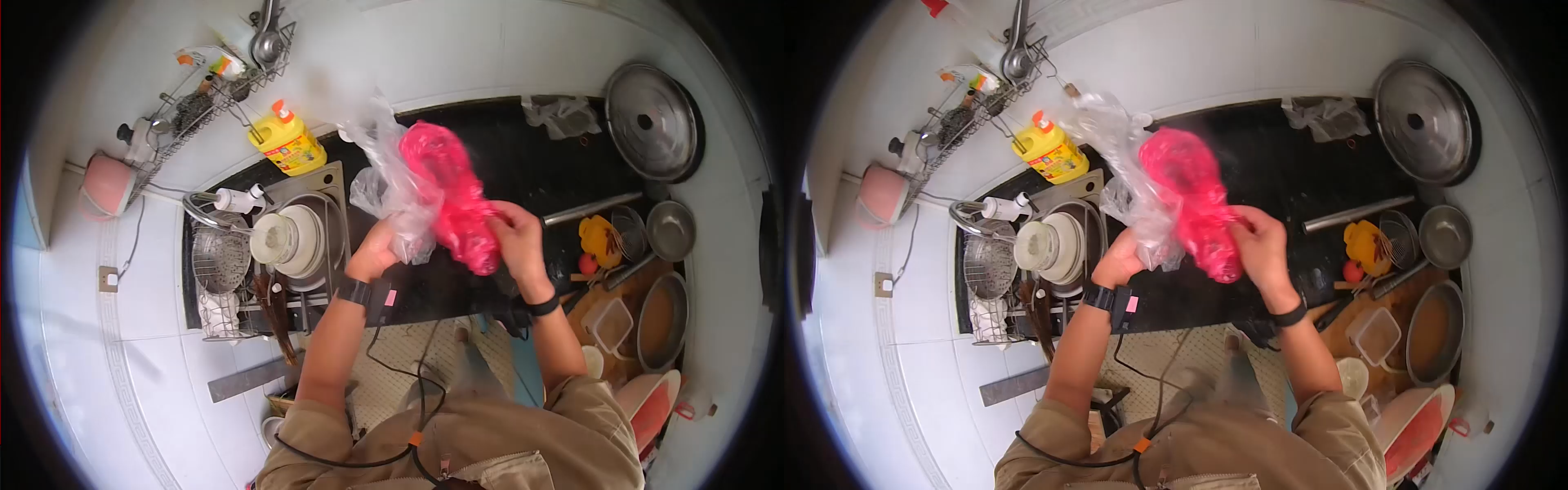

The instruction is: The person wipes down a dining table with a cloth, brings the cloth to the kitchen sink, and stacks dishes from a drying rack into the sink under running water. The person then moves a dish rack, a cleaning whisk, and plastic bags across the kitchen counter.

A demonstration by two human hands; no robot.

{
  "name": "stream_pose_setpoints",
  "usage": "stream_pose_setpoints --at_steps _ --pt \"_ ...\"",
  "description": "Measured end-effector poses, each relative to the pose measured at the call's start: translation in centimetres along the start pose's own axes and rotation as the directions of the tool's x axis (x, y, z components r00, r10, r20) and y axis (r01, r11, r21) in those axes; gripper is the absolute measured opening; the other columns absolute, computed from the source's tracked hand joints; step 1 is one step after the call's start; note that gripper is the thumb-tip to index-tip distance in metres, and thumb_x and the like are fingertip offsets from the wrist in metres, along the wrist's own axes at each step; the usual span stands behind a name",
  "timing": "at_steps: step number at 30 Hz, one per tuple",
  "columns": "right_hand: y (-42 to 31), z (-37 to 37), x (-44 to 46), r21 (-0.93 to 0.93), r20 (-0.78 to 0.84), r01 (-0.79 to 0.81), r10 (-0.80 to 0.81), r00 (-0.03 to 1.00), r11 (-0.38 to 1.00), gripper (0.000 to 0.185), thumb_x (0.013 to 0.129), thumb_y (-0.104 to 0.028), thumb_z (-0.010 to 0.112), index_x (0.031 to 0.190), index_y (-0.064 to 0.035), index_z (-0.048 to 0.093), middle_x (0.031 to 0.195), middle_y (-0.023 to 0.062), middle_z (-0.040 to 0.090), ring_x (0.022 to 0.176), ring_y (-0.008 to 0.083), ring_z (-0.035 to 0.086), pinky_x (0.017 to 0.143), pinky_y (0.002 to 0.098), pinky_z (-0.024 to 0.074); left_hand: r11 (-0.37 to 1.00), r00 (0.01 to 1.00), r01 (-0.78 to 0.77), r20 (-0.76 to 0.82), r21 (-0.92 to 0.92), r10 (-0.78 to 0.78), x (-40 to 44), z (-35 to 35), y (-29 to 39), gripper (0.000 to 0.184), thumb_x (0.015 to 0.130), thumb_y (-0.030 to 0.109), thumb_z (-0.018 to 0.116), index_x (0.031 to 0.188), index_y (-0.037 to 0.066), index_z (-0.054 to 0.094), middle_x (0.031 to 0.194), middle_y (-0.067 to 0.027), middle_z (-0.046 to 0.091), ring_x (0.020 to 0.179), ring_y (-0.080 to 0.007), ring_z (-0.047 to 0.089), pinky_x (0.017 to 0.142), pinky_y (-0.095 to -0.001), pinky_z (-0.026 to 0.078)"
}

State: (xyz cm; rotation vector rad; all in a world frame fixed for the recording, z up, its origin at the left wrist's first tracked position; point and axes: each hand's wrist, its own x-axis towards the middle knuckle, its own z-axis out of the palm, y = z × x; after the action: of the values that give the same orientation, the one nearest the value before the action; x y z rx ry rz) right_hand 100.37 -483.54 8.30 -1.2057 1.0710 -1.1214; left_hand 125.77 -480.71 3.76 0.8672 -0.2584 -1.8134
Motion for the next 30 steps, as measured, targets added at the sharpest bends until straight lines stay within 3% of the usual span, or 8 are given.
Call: stream_pose_setpoints --at_steps 7,9,10,15,17,19,22,30 --pt "-3.7 -5.9 -6.5 0.407 -0.049 -0.04 0.066 0.997 0.912 0.028 0.095 0.003 0.052 0.122 0.0038 0.06 0.113 0.0106 0.069 0.098 0.017 0.067 0.089 0.0301 0.0536 0.764 0.977 0.212 -0.108 0.61 -0.184 0.9 -4.1 -4.3 0.056 0.091 0.022 0.066 0.14 0.003 0.044 0.118 -0.0074 0.064 0.101 -0.0245 0.065 0.08 -0.0389 0.056" --pt "-4.5 -4.8 -8.3 0.512 0.05 -0.086 0.071 0.996 0.855 0.032 0.096 0.001 0.053 0.127 0.0034 0.056 0.119 0.0118 0.066 0.104 0.0178 0.066 0.094 0.0315 0.0525 0.143 0.857 -0.481 0.43 0.865 0.282 2.1 -6.7 -4.9 0.074 0.085 0.031 0.073 0.143 -0.001 0.04 0.124 -0.0197 0.06 0.106 -0.033 0.063 0.087 -0.0428 0.054" --pt "-4.8 -4.2 -9.1 0.503 0.05 -0.082 0.066 0.997 0.86 0.032 0.096 0.001 0.053 0.127 0.0034 0.056 0.119 0.0118 0.066 0.104 0.0178 0.066 0.094 0.0315 0.0525 -0.176 0.932 -0.062 0.12 0.982 0.341 -1.1 -4.0 -3.3 0.092 0.078 0.041 0.079 0.146 -0.002 0.033 0.132 -0.0298 0.052 0.118 -0.0407 0.056 0.097 -0.0443 0.048" --pt "-6.9 -1.2 -12.7 0.475 0.067 -0.033 0.002 0.998 0.879 0.048 0.091 -0.005 0.062 0.136 0.0028 0.049 0.131 0.0133 0.06 0.118 0.0223 0.06 0.104 0.0368 0.0462 -0.195 0.79 -0.235 0.304 0.952 0.533 -6.0 0.9 -0.6 0.115 0.076 0.063 0.073 0.153 0.001 0.015 0.142 -0.0324 0.042 0.129 -0.047 0.046 0.102 -0.0457 0.045" --pt "-7.5 -0.3 -13.7 0.464 0.063 -0.032 0.003 0.998 0.885 0.052 0.09 -0.006 0.064 0.139 0.0029 0.047 0.134 0.0135 0.058 0.121 0.023 0.058 0.106 0.0376 0.0442 0.846 0.987 -0.076 0.163 0.528 -0.013 -6.4 1.0 0.2 0.103 0.084 0.059 0.067 0.155 0.005 0.015 0.149 -0.0276 0.036 0.135 -0.0424 0.041 0.107 -0.0419 0.041" --pt "-7.9 -0.3 -14.1 0.421 0.019 0.029 -0.04 0.999 0.907 0.058 0.091 -0.008 0.065 0.143 0.0031 0.043 0.137 0.0131 0.056 0.125 0.0228 0.055 0.108 0.0382 0.0412 0.861 1.0 0.005 0.012 0.509 -0.013 -4.7 -2.0 -0.4 0.09 0.088 0.051 0.065 0.155 0.01 0.02 0.146 -0.0238 0.043 0.13 -0.0406 0.047 0.105 -0.0406 0.043" --pt "-8.2 -1.2 -14.7 0.331 -0.061 0.072 -0.055 0.997 0.941 0.054 0.094 -0.012 0.064 0.142 0.0034 0.045 0.137 0.0115 0.056 0.124 0.0204 0.055 0.108 0.0376 0.0413 -0.43 0.857 -0.066 0.272 0.901 0.437 -6.2 -1.7 -0.2 0.061 0.085 0.033 0.069 0.136 0.009 0.047 0.12 -0.0225 0.062 0.1 -0.0374 0.064 0.083 -0.0432 0.053" --pt "-7.0 1.8 -16.9 0.323 0.024 0.053 -0.064 0.998 0.945 0.027 0.09 0.002 0.067 0.117 0.0009 0.064 0.107 0.0047 0.068 0.095 0.0096 0.062 0.085 0.0226 0.0496 0.873 0.997 0.027 0.051 0.488 -0.06 -14.7 5.3 -0.4 0.085 0.089 0.048 0.07 0.151 0.009 0.028 0.13 -0.0134 0.058 0.105 -0.0252 0.064 0.09 -0.0423 0.051"
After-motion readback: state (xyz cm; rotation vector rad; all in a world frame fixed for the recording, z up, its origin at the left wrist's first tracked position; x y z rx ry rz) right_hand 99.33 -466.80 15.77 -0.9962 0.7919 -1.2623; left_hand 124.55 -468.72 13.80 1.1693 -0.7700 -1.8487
